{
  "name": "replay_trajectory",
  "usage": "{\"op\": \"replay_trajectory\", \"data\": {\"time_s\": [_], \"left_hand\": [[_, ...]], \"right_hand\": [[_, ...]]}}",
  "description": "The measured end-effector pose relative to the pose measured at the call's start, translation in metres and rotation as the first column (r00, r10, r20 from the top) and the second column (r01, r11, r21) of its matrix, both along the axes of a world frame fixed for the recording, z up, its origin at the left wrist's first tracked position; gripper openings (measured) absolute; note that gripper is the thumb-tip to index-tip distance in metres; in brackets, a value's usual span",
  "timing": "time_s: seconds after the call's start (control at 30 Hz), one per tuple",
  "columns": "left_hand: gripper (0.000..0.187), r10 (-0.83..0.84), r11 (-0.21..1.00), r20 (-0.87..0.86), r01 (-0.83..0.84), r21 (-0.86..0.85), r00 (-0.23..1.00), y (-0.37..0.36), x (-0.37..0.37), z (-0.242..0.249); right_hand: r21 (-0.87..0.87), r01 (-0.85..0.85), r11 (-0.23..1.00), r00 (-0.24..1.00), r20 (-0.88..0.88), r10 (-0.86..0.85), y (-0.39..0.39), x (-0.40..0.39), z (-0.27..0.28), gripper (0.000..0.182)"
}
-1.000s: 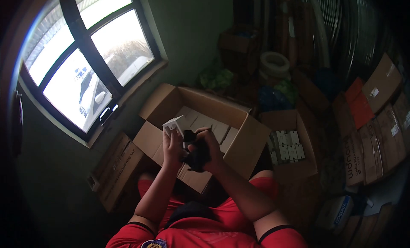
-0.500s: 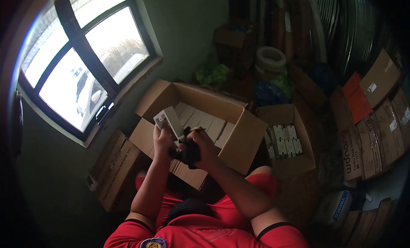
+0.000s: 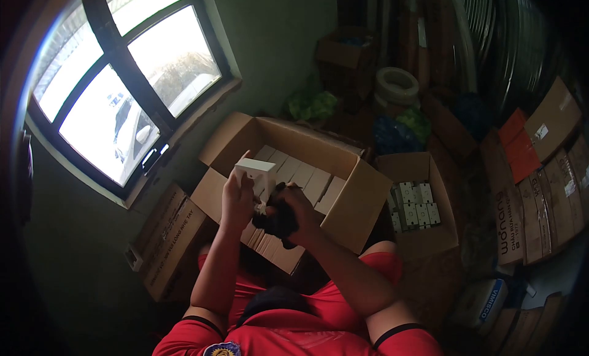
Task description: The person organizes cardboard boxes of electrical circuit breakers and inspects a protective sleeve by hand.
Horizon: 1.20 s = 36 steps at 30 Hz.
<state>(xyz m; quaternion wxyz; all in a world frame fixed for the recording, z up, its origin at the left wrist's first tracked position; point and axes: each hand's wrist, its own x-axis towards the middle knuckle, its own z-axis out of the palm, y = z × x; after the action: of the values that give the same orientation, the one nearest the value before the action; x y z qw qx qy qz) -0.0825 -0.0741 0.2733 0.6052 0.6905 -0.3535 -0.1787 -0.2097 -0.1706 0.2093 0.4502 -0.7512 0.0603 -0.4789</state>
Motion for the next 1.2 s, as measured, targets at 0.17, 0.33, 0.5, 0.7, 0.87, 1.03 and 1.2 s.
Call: {"op": "replay_trajectory", "data": {"time_s": [0.17, 0.33, 0.5, 0.7, 0.87, 1.03, 1.2], "left_hand": [[0.045, -0.192, 0.974, 0.117, 0.174, 0.147, 0.974, -0.002, -0.011, -0.017], [0.042, -0.355, 0.895, 0.391, 0.187, 0.406, 0.849, 0.018, -0.014, -0.029], [0.044, -0.507, 0.774, 0.391, 0.206, 0.599, 0.768, 0.035, -0.022, -0.018], [0.051, -0.099, 0.989, 0.243, 0.069, 0.13, 0.965, 0.045, 0.013, -0.014], [0.054, 0.122, 0.947, -0.206, -0.176, -0.268, 0.971, 0.053, 0.032, -0.017], [0.039, -0.02, 0.979, -0.173, -0.016, -0.205, 0.985, 0.039, -0.011, -0.041], [0.05, -0.175, 0.98, 0.187, 0.189, -0.058, 0.967, 0.031, -0.069, -0.05]], "right_hand": [[0.383, -0.001, 0.924, 0.98, 0.182, -0.075, -0.016, 0.003, -0.012, 0.019], [0.159, -0.346, 0.925, 0.91, -0.185, 0.372, -0.049, -0.02, 0.023, 0.016], [0.163, -0.326, 0.931, 0.888, -0.286, 0.36, -0.031, -0.015, 0.014, 0.025], [0.468, -0.425, 0.775, 0.817, -0.17, 0.551, -0.031, -0.019, 0.008, 0.028], [0.472, -0.355, 0.807, 0.935, 0.174, 0.309, -0.009, -0.001, -0.015, 0.041], [0.51, -0.527, 0.68, 0.81, 0.543, 0.22, -0.011, 0.01, -0.015, 0.087], [0.254, -0.133, 0.958, 0.957, 0.284, 0.058, -0.001, 0.004, -0.02, 0.101]]}}
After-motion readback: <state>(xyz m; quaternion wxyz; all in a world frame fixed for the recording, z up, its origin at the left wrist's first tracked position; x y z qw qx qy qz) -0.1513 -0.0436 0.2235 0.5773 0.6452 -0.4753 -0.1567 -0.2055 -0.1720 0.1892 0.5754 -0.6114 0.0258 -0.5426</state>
